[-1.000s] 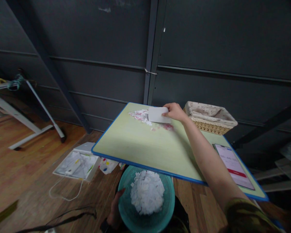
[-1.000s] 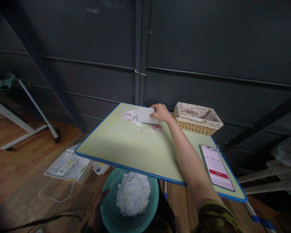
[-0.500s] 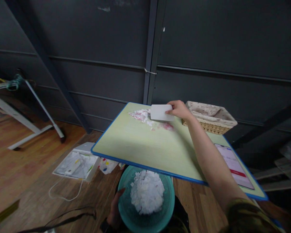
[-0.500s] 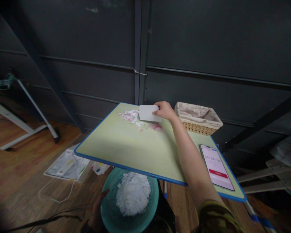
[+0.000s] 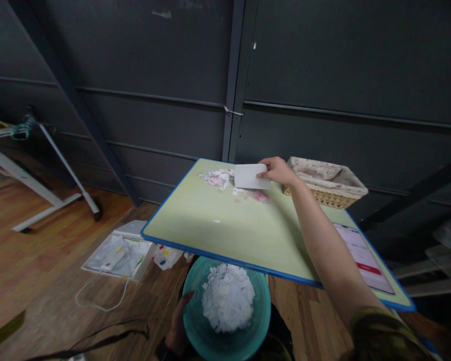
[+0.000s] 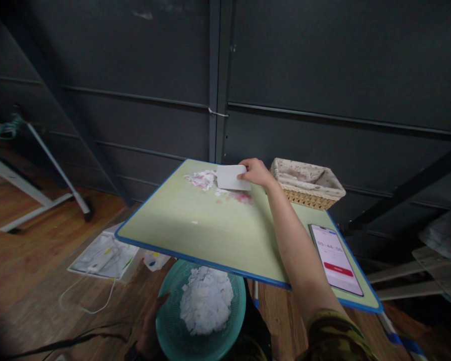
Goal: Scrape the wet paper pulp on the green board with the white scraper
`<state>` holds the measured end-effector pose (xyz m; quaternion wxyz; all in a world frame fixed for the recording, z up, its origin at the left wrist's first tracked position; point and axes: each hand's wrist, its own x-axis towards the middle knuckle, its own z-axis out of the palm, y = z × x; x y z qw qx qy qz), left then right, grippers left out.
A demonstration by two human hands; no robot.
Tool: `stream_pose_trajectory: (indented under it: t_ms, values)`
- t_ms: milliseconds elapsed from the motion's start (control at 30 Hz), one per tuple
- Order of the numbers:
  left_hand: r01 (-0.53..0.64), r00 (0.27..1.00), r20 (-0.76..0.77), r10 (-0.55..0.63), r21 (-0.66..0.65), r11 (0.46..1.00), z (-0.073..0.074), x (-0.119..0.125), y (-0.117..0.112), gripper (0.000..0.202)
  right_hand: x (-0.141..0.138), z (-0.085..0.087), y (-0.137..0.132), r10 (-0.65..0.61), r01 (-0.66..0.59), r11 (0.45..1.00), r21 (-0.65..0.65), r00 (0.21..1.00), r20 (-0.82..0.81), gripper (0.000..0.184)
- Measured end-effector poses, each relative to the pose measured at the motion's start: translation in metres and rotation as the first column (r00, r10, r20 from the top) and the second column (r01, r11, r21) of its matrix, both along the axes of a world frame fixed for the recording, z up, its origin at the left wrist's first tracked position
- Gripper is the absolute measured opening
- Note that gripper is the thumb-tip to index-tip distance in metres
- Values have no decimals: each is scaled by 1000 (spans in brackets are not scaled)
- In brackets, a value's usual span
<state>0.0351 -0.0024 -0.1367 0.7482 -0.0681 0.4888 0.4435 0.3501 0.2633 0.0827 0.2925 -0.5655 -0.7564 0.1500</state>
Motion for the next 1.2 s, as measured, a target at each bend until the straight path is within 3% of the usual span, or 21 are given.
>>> stream_pose_trajectory:
  t_ms: [167,333,467,767,900,1033,1200]
  values:
    - [44,998,-43,-42,56,997,17,-10,-1,44,-9,4,-8,82,-92,986,-139,994,-76,29]
    - [63,981,-187,-47,80,995,43,-31,2,19,-12,15,-15,37,-31,997,-75,997,69,23]
    - [36,969,-247,-2,133,990,58,-42,6,10,-16,17,-18,45,-38,994,-107,997,62,22]
    - [31,948,-319,20,153,988,101,-47,7,10,-48,22,-40,283,-287,926,-244,958,-52,22]
    - [33,949,-313,36,213,976,113,-47,7,17,-59,15,-64,362,-388,868,-310,921,-142,21]
    - [78,957,-291,-7,231,970,122,-47,8,20,-61,-2,-89,336,-418,832,-365,903,-268,28]
    - [110,961,-275,-36,257,960,124,-43,8,28,-57,-14,-112,342,-406,863,-301,908,-242,27]
